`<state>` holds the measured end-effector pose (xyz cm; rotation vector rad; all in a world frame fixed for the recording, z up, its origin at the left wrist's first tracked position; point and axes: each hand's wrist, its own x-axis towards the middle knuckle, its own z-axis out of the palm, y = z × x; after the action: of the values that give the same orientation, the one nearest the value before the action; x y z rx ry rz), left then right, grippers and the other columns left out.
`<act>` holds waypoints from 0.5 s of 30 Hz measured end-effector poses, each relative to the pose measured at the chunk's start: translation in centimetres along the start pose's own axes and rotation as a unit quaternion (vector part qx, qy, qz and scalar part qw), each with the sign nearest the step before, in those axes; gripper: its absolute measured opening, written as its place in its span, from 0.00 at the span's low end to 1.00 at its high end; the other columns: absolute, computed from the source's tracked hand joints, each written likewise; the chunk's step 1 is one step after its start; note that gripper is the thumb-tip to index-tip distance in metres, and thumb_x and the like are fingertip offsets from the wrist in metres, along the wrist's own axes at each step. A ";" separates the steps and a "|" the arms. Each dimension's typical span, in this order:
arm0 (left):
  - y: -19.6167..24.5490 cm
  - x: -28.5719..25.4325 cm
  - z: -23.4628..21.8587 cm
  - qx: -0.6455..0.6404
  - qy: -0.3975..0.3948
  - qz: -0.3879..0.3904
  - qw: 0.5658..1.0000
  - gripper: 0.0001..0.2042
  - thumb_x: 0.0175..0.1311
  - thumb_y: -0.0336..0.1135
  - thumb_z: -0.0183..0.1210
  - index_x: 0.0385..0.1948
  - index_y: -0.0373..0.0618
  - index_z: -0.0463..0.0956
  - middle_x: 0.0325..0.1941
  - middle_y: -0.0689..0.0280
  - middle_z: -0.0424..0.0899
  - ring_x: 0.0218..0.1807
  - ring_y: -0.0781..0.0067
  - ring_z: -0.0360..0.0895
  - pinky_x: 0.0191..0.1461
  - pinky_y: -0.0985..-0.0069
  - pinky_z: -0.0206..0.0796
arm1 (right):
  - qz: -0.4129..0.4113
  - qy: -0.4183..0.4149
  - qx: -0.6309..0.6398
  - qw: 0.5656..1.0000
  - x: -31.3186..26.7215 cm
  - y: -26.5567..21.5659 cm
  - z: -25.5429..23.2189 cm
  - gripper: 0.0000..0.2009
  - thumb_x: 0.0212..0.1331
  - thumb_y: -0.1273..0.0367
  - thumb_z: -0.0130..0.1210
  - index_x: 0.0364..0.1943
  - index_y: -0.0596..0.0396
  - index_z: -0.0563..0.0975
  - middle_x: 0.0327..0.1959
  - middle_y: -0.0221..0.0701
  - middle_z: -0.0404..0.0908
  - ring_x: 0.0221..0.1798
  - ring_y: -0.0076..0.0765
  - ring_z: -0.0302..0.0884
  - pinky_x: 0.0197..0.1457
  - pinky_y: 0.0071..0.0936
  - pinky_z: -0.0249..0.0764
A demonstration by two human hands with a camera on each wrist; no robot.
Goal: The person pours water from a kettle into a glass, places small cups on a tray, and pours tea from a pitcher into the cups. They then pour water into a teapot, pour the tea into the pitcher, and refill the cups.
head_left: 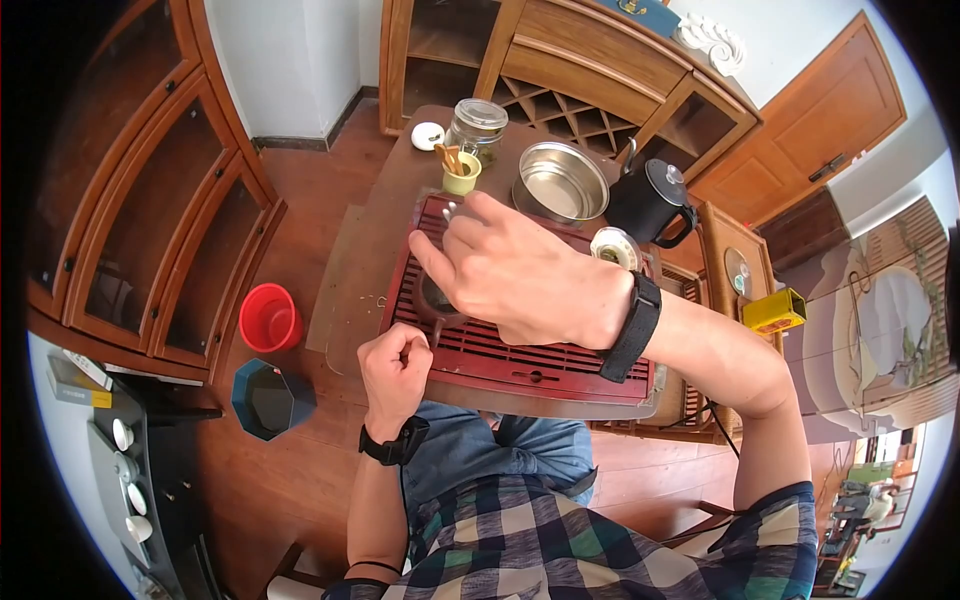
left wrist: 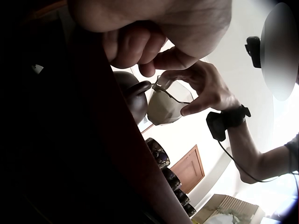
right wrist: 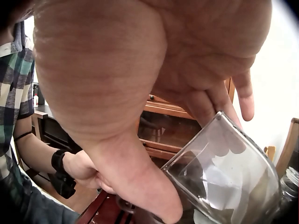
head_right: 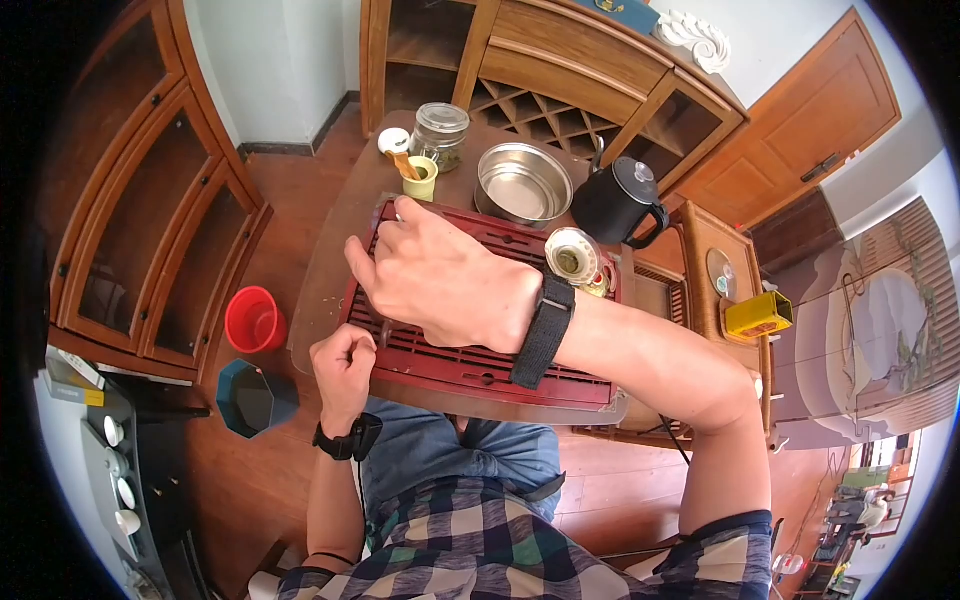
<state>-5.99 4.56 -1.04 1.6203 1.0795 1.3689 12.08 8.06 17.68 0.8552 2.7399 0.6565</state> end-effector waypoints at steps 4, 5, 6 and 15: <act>0.0 0.0 0.1 -0.001 0.001 0.002 1.000 0.04 0.57 0.18 0.56 0.24 0.36 0.76 0.16 0.67 0.71 0.19 0.81 0.66 0.24 0.77 0.56 | 0.002 0.014 -0.003 1.000 0.1 -0.1 0.2 0.37 0.40 0.65 0.69 0.59 0.74 0.75 0.30 0.33 0.85 0.39 0.34 0.82 0.57 0.32 0.69; 0.0 0.0 0.1 -0.001 0.003 0.004 1.000 0.04 0.57 0.18 0.56 0.24 0.36 0.76 0.16 0.67 0.71 0.19 0.81 0.66 0.24 0.77 0.56 | 0.003 0.009 -0.003 1.000 0.1 -0.1 0.1 0.37 0.40 0.65 0.69 0.59 0.74 0.75 0.30 0.33 0.85 0.39 0.34 0.82 0.57 0.32 0.69; 0.0 0.0 0.1 -0.002 0.005 0.007 1.000 0.04 0.57 0.18 0.56 0.24 0.36 0.76 0.16 0.67 0.71 0.19 0.81 0.66 0.24 0.77 0.56 | 0.004 0.005 -0.004 1.000 0.2 -0.1 0.0 0.37 0.40 0.65 0.69 0.59 0.73 0.75 0.30 0.32 0.85 0.39 0.34 0.82 0.57 0.32 0.69; 0.2 0.0 -0.1 0.003 -0.003 -0.001 1.000 0.04 0.58 0.18 0.56 0.24 0.36 0.76 0.16 0.67 0.71 0.19 0.82 0.66 0.24 0.77 0.57 | 0.007 0.014 0.008 1.000 -0.4 0.4 0.2 0.39 0.38 0.65 0.69 0.60 0.74 0.74 0.29 0.32 0.85 0.42 0.35 0.82 0.56 0.32 0.70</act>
<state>-6.04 4.51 -0.83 1.6257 1.0825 1.3606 12.64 8.22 17.73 0.8765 2.7692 0.6556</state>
